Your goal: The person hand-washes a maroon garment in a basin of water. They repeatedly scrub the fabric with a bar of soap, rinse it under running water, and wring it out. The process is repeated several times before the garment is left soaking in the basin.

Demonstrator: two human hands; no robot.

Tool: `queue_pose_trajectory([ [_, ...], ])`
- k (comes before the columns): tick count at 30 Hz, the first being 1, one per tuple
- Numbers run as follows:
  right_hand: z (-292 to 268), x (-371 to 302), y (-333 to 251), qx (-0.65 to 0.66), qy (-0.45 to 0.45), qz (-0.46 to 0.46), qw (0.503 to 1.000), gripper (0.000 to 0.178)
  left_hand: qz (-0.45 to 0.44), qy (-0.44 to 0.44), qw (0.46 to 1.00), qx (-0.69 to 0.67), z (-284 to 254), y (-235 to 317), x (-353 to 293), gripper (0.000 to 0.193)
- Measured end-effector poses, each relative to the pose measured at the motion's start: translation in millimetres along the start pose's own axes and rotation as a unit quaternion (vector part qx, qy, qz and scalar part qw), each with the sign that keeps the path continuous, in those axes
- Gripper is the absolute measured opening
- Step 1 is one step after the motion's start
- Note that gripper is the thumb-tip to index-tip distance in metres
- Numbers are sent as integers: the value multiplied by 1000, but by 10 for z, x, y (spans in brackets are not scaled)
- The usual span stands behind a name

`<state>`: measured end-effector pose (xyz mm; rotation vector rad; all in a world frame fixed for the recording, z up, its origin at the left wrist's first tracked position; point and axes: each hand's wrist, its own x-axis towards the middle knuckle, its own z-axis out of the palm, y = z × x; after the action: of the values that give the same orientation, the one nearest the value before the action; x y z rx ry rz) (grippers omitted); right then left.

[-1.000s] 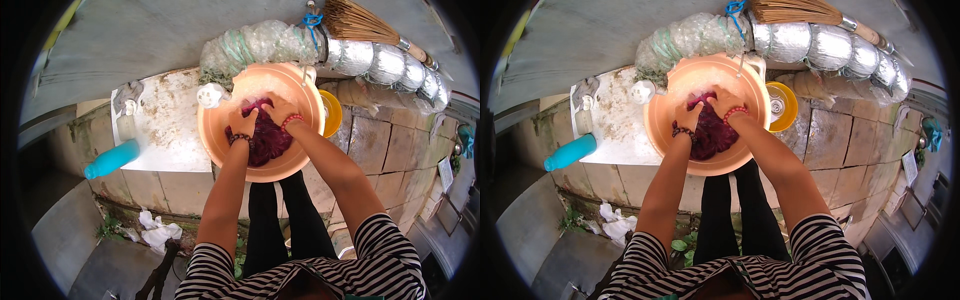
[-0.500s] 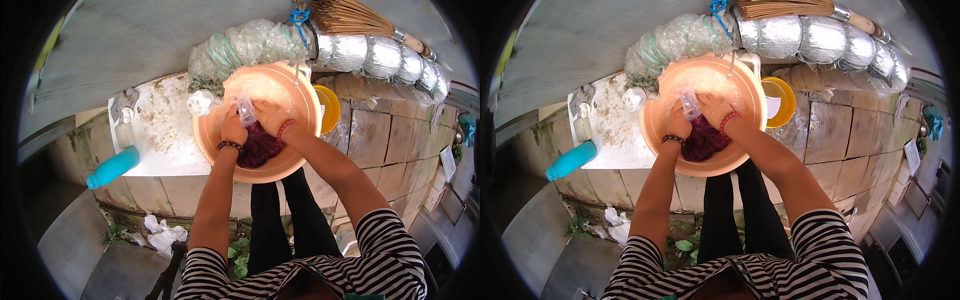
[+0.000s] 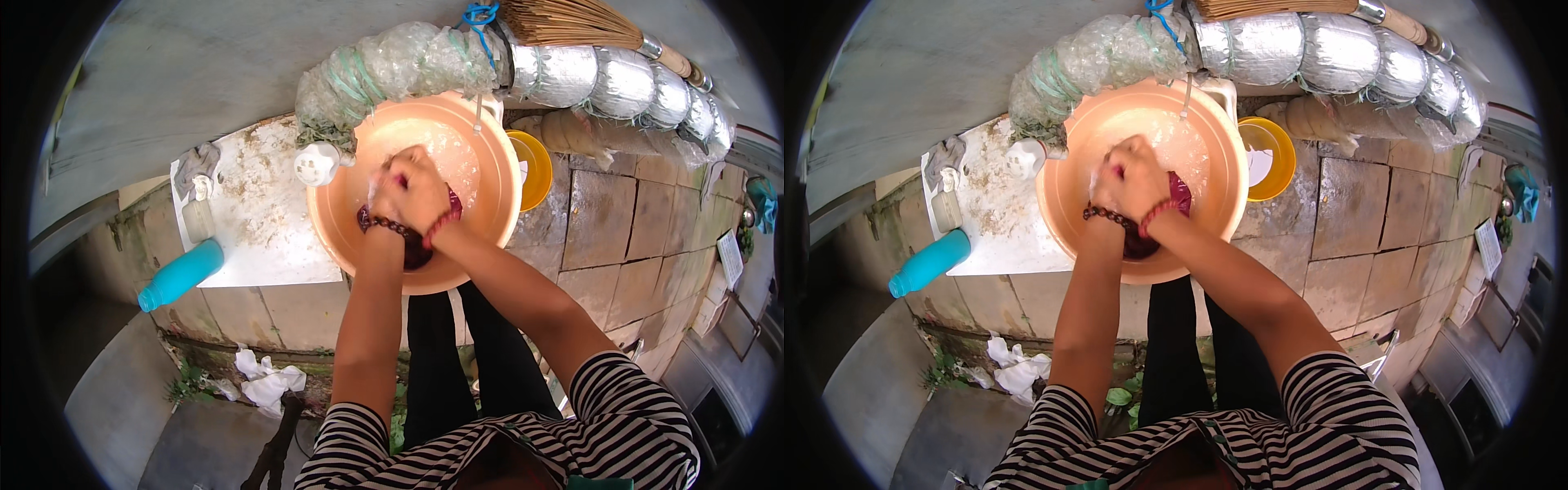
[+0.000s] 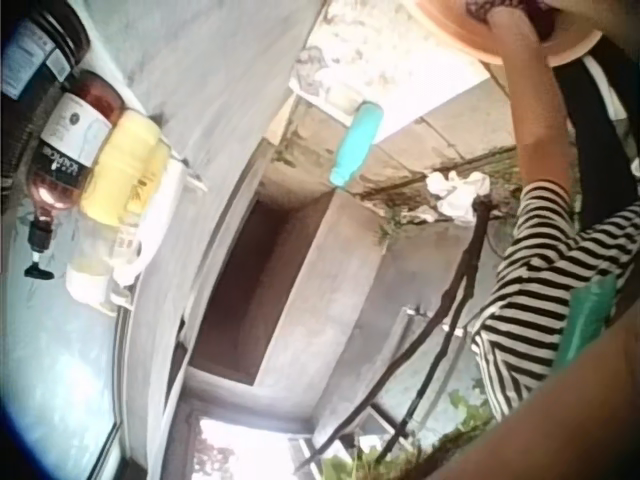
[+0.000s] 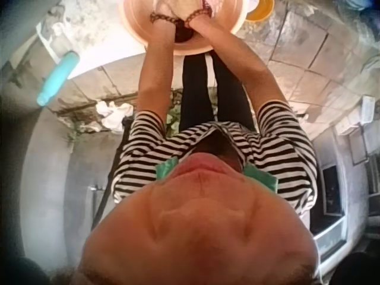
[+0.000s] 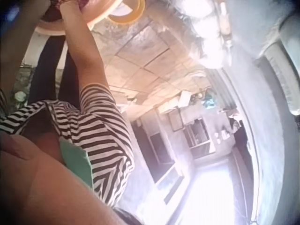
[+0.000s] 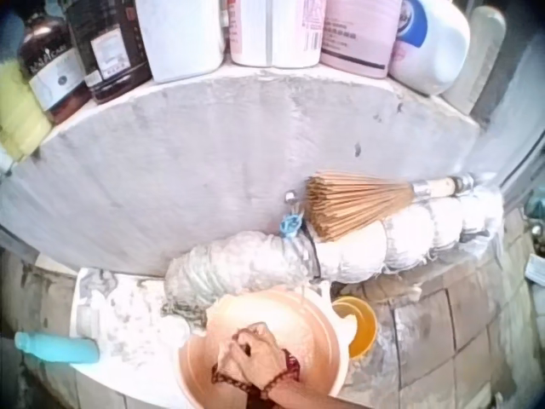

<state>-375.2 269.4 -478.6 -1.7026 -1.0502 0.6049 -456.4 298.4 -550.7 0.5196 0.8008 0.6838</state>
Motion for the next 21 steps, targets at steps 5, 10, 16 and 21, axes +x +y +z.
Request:
queue_pose_trajectory([
  [5, -131, 329, 428, 60, -46, 346, 935, 18, -158, 5, 982, -104, 20, 68, 101, 29],
  [10, -196, -11, -296, -92, -110, 161, 977, 24, -19, 59, 925, 375, -491, -158, 192, 33],
  [16, -244, 51, -182, -44, -63, 189, 979, 35, -111, 164, 978, -66, 342, 135, -130, 27],
  [21, -294, 284, 144, -74, -167, 227, 957, 37, -226, 177, 943, 165, 535, 449, -240, 33],
])
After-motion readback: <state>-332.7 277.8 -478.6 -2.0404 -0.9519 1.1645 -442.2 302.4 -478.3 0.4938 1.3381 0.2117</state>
